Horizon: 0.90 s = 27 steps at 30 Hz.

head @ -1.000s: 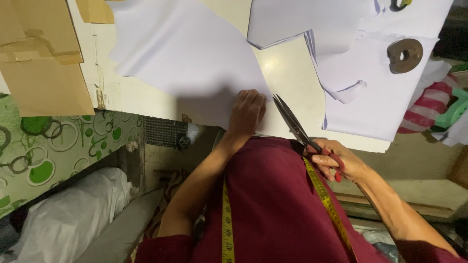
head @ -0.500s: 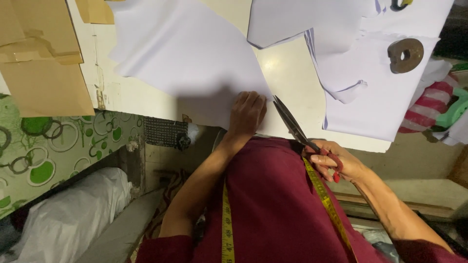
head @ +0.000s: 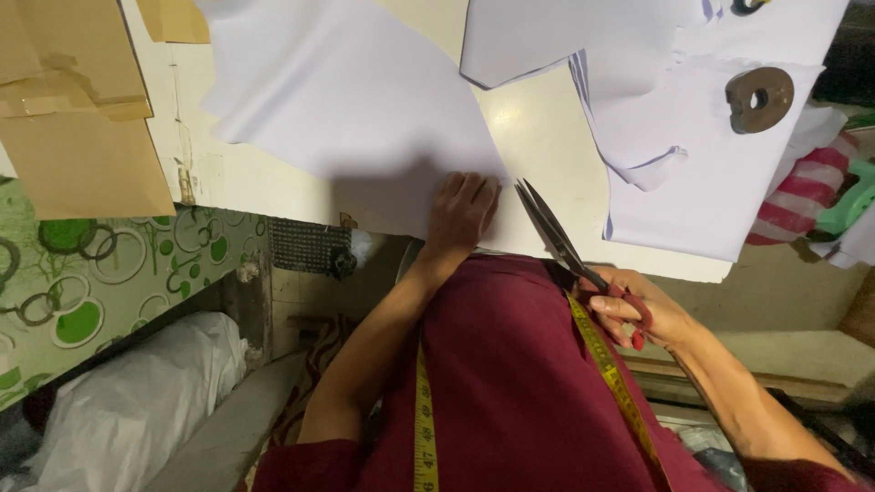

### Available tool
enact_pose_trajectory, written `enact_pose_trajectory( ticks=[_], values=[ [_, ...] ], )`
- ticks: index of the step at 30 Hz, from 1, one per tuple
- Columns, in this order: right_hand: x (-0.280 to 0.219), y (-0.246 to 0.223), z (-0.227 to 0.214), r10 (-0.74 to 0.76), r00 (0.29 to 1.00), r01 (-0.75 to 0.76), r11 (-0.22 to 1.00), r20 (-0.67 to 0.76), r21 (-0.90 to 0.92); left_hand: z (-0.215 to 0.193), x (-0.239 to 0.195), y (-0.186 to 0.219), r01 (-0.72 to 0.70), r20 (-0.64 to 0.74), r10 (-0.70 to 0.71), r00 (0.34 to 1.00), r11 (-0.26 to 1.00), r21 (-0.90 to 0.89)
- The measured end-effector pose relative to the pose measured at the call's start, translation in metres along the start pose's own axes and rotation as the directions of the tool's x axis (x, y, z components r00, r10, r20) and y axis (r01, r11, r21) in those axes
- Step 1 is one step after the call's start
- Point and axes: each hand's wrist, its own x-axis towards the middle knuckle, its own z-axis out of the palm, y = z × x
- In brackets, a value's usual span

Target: Cutting fabric pieces according to a pattern using scissors and organizing the cut pieces on a workbench.

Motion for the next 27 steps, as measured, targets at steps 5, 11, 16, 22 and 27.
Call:
enact_pose_trajectory(
  ticks=[5, 11, 16, 22, 27],
  values=[
    [0.001, 0.002, 0.001, 0.009, 1.000, -0.009, 1.000, -0.006, -0.007, 0.001, 0.000, 0.002, -0.003, -0.002, 0.003, 1.000, 1.000, 0.002],
    [0.011, 0.003, 0.004, 0.014, 1.000, -0.015, 1.000, -0.021, -0.009, -0.005, 0.004, 0.004, -0.017, -0.009, 0.018, 1.000, 1.000, 0.015],
    [0.012, -0.001, 0.007, 0.018, 0.999, -0.018, 1.000, -0.033, 0.003, 0.000, 0.001, 0.004, -0.008, 0.009, 0.007, 1.000, 1.000, 0.023],
    [0.010, -0.003, 0.009, 0.036, 0.998, -0.036, 0.999, -0.048, 0.006, 0.006, -0.006, 0.001, -0.041, 0.014, 0.040, 0.999, 0.998, 0.040],
    [0.009, -0.008, 0.013, 0.040, 0.998, -0.039, 0.999, -0.052, 0.020, 0.020, -0.017, -0.002, -0.075, 0.033, 0.071, 0.997, 0.990, 0.123]
  ],
)
